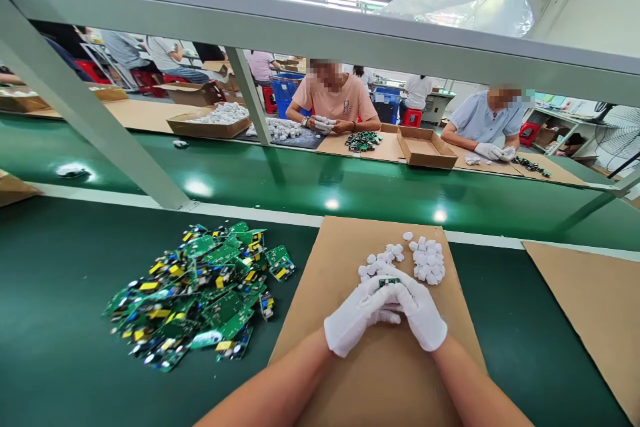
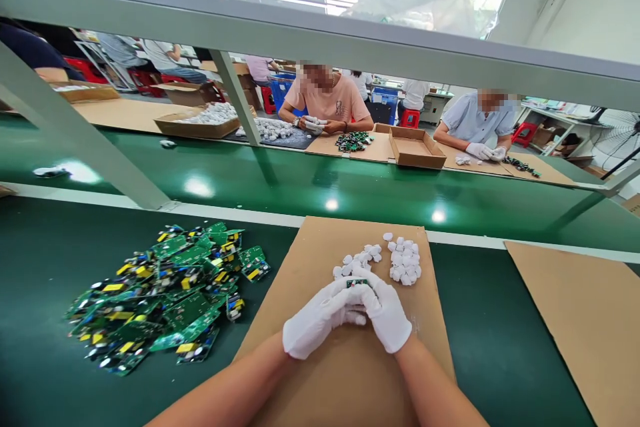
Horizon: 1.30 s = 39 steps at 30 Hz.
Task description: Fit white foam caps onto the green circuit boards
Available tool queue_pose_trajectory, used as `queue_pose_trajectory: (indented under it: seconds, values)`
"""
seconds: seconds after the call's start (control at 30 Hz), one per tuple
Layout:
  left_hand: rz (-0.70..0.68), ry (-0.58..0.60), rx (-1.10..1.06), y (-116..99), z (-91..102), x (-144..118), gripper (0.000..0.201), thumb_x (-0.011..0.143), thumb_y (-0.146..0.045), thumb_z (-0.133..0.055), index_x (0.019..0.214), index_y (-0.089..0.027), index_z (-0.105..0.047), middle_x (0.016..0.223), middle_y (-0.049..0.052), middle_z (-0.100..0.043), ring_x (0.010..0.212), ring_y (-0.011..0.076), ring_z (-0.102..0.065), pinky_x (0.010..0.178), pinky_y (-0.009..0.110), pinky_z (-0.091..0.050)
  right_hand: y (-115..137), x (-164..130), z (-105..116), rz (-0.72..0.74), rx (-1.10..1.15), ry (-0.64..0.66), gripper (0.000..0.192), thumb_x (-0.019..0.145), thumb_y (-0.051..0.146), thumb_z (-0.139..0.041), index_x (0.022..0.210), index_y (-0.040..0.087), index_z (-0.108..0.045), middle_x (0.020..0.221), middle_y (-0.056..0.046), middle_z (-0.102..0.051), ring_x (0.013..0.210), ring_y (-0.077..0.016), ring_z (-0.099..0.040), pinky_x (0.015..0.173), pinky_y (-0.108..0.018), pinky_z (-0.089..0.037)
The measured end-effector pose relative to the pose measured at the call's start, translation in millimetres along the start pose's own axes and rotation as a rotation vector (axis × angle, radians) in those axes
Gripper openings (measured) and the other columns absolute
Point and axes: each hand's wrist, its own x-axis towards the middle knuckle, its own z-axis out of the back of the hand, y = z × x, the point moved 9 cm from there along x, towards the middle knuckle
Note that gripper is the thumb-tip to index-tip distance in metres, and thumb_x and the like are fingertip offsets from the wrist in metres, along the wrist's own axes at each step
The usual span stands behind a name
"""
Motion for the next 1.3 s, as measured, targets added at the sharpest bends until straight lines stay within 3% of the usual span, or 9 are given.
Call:
queue_pose_trajectory:
  seconds: [0.1, 0.23, 0.4, 0.6, 0.73, 0.93, 1.1, 1.3]
  values:
    - [-0.020, 0.011, 0.030, -1.6, -0.7, -1.3, 0.032, 0.082, -0.043, -0.052, 0.082, -0.013, -0.062, 0.082, 0.010, -0.063, 0.076, 0.0174, -0.059, 0.065, 0.027, -0.047, 4.2, -3.1, 6.2, 0.018, -0.065, -0.063, 0.042, 0.085, 0.050, -0.047, 0.117, 0.024, -0.059, 0.118, -0.006, -0.061, 0.110, -0.0248, -0.055, 0.098, -0.041, -0.041]
    - [-0.041, -0.084, 0.046, 2.2, 11.9, -0.2, 0.032, 0.080, -0.045, -0.054, 0.086, -0.013, -0.061, 0.079, 0.008, -0.061, 0.070, 0.0158, -0.057, 0.057, 0.025, -0.047, 6.3, -3.8, -0.7, 0.038, -0.046, 0.004, 0.046, 0.086, 0.046, -0.047, 0.125, 0.023, -0.051, 0.117, -0.006, -0.062, 0.107, -0.0241, -0.057, 0.093, -0.038, -0.045]
    - [-0.055, -0.116, -0.015, 4.0, 17.3, 0.6, 0.034, 0.080, -0.046, -0.053, 0.087, -0.014, -0.060, 0.084, 0.007, -0.061, 0.075, 0.0159, -0.057, 0.064, 0.028, -0.049, 0.6, -1.6, 5.7, 0.053, -0.341, -0.091, 0.040, 0.083, 0.035, -0.052, 0.121, 0.023, -0.056, 0.094, -0.004, -0.070, 0.089, -0.0226, -0.063, 0.086, -0.035, -0.049]
    - [0.002, -0.121, 0.062, 5.4, 18.4, 2.6, 0.034, 0.080, -0.044, -0.053, 0.071, -0.013, -0.059, 0.069, 0.007, -0.060, 0.063, 0.0140, -0.056, 0.058, 0.026, -0.048, 7.4, 0.2, -0.2, 0.099, -0.268, 0.001, 0.047, 0.083, 0.037, -0.053, 0.128, 0.024, -0.049, 0.112, -0.003, -0.064, 0.097, -0.0220, -0.060, 0.087, -0.034, -0.048]
    - [0.007, -0.157, 0.061, 8.8, 24.5, 3.3, 0.035, 0.079, -0.046, -0.054, 0.068, -0.013, -0.056, 0.067, 0.007, -0.061, 0.062, 0.0132, -0.056, 0.061, 0.027, -0.050, 6.3, 1.2, 3.4, 0.064, -0.378, -0.035, 0.045, 0.083, 0.037, -0.053, 0.126, 0.025, -0.051, 0.095, -0.002, -0.069, 0.076, -0.0196, -0.063, 0.076, -0.034, -0.051]
    - [0.020, -0.169, -0.029, 13.3, 25.0, 4.6, 0.038, 0.076, -0.049, -0.057, 0.089, -0.013, -0.060, 0.079, 0.009, -0.062, 0.070, 0.0169, -0.060, 0.053, 0.025, -0.048, 10.1, 3.7, 0.4, 0.066, -0.078, 0.034, 0.040, 0.088, 0.045, -0.042, 0.120, 0.026, -0.057, 0.118, -0.002, -0.061, 0.114, -0.0236, -0.051, 0.099, -0.039, -0.039]
    - [0.021, -0.181, 0.097, 9.0, 22.5, 4.0, 0.031, 0.069, -0.040, -0.068, 0.081, -0.012, -0.061, 0.082, 0.009, -0.062, 0.070, 0.0149, -0.059, 0.055, 0.022, -0.047, 1.4, 3.5, 3.0, -0.026, -0.015, 0.011, 0.041, 0.086, 0.048, -0.045, 0.119, 0.026, -0.058, 0.109, -0.003, -0.066, 0.108, -0.0242, -0.056, 0.098, -0.041, -0.041]
    - [0.105, -0.161, -0.106, 19.8, 24.8, 4.4, 0.030, 0.071, -0.038, -0.068, 0.087, -0.015, -0.059, 0.085, 0.006, -0.060, 0.073, 0.0134, -0.060, 0.058, 0.021, -0.046, 6.5, 3.9, 2.0, 0.072, -0.010, 0.031, 0.045, 0.090, 0.048, -0.038, 0.122, 0.021, -0.054, 0.123, -0.006, -0.057, 0.118, -0.0234, -0.047, 0.104, -0.041, -0.031]
